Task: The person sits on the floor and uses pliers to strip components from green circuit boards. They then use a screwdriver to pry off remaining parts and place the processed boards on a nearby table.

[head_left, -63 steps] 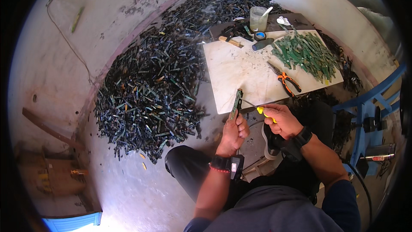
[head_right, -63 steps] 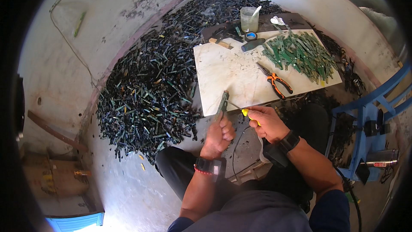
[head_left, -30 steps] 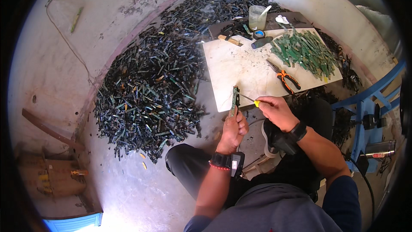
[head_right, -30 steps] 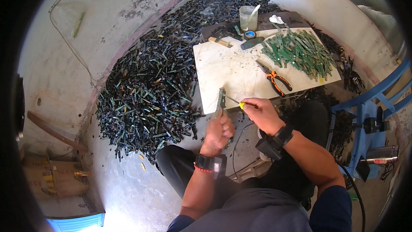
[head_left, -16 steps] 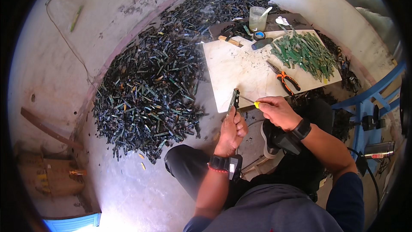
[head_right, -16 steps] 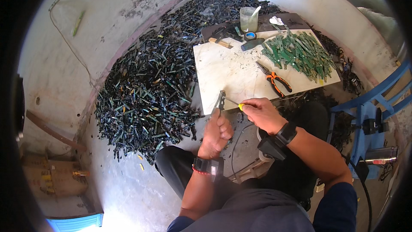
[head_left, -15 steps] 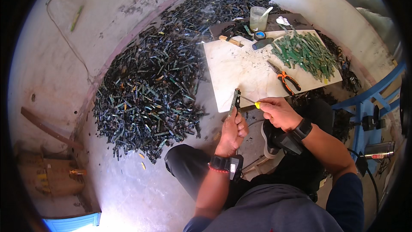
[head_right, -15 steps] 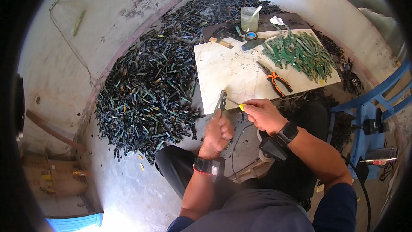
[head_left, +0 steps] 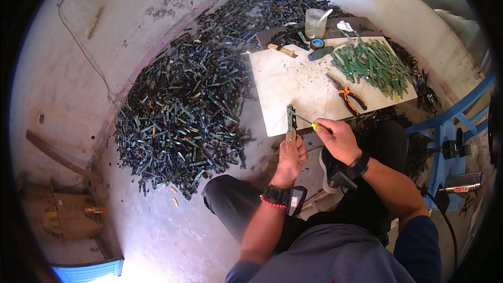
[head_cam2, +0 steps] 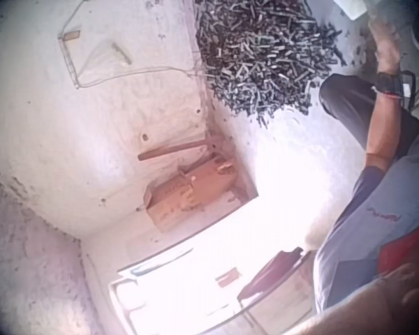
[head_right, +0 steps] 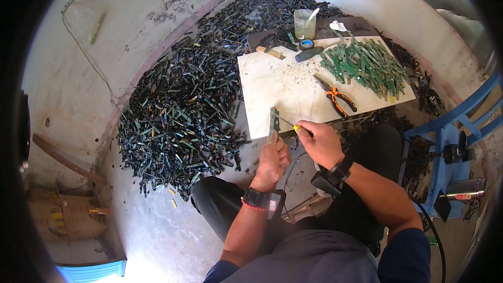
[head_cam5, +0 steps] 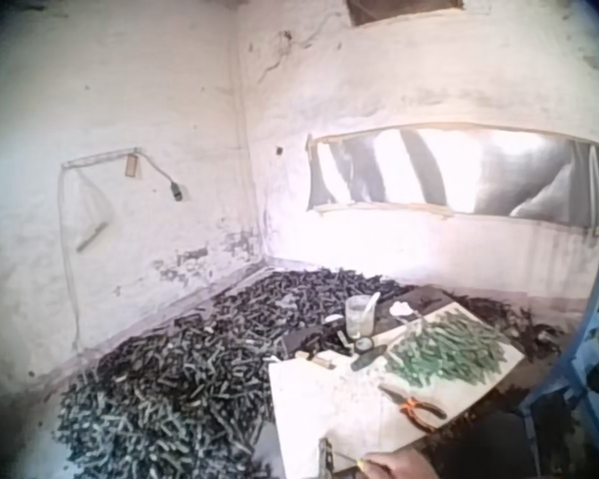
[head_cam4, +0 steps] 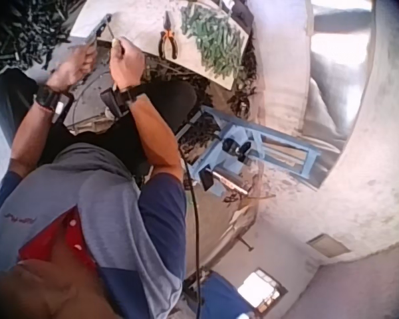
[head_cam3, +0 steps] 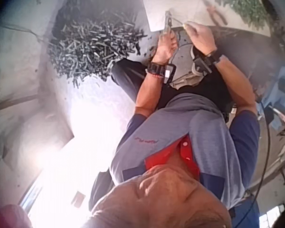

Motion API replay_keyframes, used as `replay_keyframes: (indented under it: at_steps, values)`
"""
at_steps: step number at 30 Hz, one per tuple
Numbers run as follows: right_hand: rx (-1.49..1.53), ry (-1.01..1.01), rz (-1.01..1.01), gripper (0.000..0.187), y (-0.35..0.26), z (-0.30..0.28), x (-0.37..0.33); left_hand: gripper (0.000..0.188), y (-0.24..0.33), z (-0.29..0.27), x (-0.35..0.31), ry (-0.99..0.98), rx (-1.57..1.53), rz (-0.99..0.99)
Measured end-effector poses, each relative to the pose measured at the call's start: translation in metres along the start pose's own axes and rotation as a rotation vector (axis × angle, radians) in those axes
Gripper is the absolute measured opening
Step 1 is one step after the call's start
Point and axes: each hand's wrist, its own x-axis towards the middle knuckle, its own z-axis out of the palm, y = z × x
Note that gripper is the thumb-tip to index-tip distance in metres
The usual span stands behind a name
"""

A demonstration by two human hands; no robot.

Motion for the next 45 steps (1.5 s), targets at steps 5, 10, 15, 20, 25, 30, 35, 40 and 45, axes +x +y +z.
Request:
replay_keyframes:
  at_steps: [5, 10, 15, 20, 25, 30, 35, 40, 45]
  values:
    - [-0.641, -0.022, -0.311, 0.033, -0.011, 0.0, -0.014, 0.05, 0.006, 0.011, -0.007, 0.065, -0.001, -0.042]
    - [-0.234, -0.112, -0.135, 0.025, -0.01, -0.008, -0.002, 0.049, 0.011, 0.003, -0.012, -0.004, -0.106, -0.027]
    - [0.842, -0.3, 0.839, 0.022, -0.037, -0.026, 0.007, 0.048, 0.013, 0.004, -0.018, 0.029, -0.078, -0.045]
    - [0.989, -0.132, 0.91, 0.019, -0.037, -0.01, -0.01, 0.048, 0.008, 0.004, -0.012, 0.046, -0.017, -0.037]
    - [0.767, -0.09, 0.627, 0.021, -0.016, 0.0, -0.013, 0.049, 0.001, 0.005, -0.008, 0.067, 0.05, 0.003]
    - [-0.099, 0.081, -0.054, 0.021, -0.005, 0.0, -0.006, 0.05, -0.006, 0.008, -0.003, 0.1, 0.101, 0.019]
    - [-0.626, -0.073, -0.232, 0.031, -0.02, -0.006, -0.011, 0.051, -0.001, 0.014, -0.007, 0.123, 0.125, -0.011]
    - [-0.664, -0.097, -0.341, 0.031, -0.013, -0.015, -0.001, 0.05, 0.008, 0.01, -0.007, 0.091, 0.051, -0.003]
    - [0.511, -0.332, 0.411, 0.024, -0.004, -0.021, 0.006, 0.05, 0.011, 0.006, -0.013, 0.07, 0.046, 0.012]
